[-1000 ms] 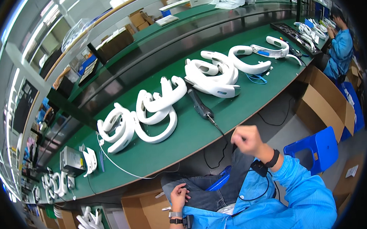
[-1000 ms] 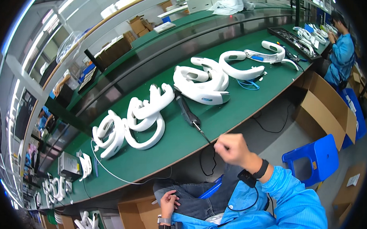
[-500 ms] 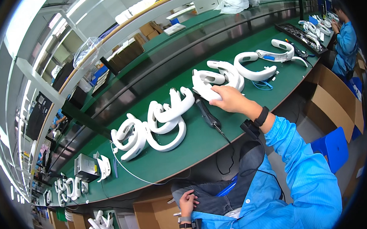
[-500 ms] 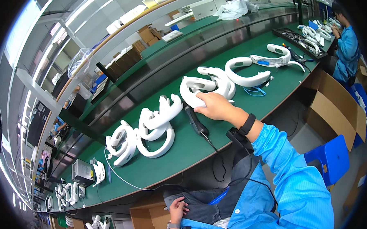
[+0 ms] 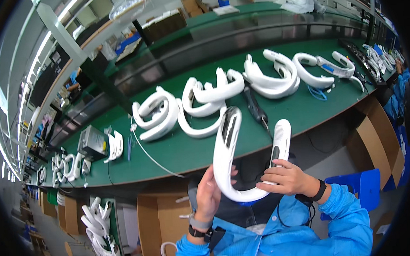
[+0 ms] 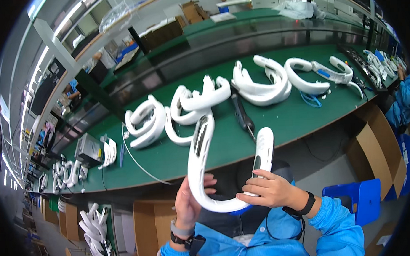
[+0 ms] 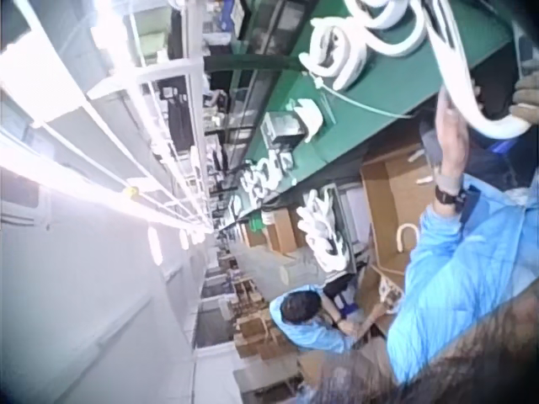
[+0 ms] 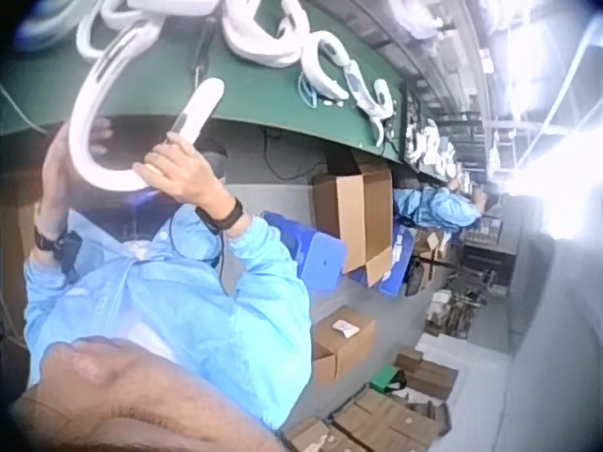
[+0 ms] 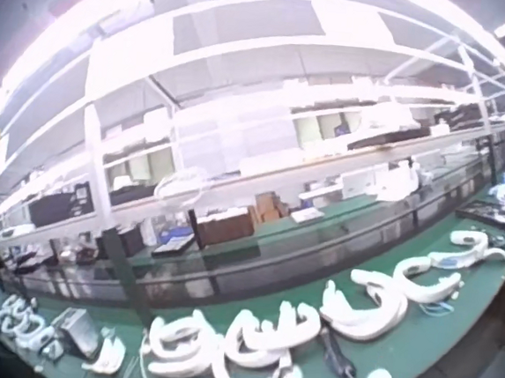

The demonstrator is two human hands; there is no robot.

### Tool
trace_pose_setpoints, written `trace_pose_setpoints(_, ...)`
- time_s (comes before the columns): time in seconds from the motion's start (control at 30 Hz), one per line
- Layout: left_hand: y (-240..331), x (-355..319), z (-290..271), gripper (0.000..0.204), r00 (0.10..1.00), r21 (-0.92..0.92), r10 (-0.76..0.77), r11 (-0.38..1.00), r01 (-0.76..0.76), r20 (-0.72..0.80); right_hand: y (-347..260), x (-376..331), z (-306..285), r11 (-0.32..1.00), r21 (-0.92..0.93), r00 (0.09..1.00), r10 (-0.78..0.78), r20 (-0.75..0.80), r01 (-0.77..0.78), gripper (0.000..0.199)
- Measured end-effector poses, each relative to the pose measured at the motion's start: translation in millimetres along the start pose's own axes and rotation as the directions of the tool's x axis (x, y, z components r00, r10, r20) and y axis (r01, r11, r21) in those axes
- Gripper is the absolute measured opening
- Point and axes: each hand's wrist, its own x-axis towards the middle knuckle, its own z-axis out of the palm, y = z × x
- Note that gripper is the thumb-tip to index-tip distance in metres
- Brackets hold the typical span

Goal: The worker is assembling and inspecting white U-shaped plastic components, likely for neck massagers or similar electronic accessories, on a factory assembly line.

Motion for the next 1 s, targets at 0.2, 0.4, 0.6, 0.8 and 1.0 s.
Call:
trace_pose_setpoints(0.2,-1.5,-12.0,1.5,0.074,0.997,-0.379,-0.066,0.922,0.075,0.038,-24.8,-27.8,22.8,0.965,0.09,0.966,0.253,-0.056,-0.247,0.041)
trace_pose_setpoints(0.4,-27.4,-37.0,-18.6,0.079,0.998,-0.759,0.02,0.649,-0.057,-0.058,-52.0,-12.8,43.6,-0.509,0.844,0.81,0.416,0.413,-0.169,0.09)
trace_pose_setpoints(0.6,-42.4,-68.7,-38.8,0.068,0.968,-0.463,-0.115,0.886,-0.003,-0.224,-73.2,19.2,24.8,-0.629,0.776,0.797,0.449,0.403,-0.038,0.072)
trace_pose_setpoints(0.8,-30.4,-71.4,-34.9,0.073,0.908,0.294,0.165,0.954,-0.049,-0.386,-73.2,20.4,31.0,-0.614,0.762,0.745,0.407,0.528,-0.205,0.061)
trace_pose_setpoints(1.0,-12.8,-56.6,-12.8,0.084,0.857,0.662,0.405,0.742,-0.104,-0.318,-70.0,15.4,40.8,-0.704,0.666,0.743,0.304,0.596,-0.246,0.052)
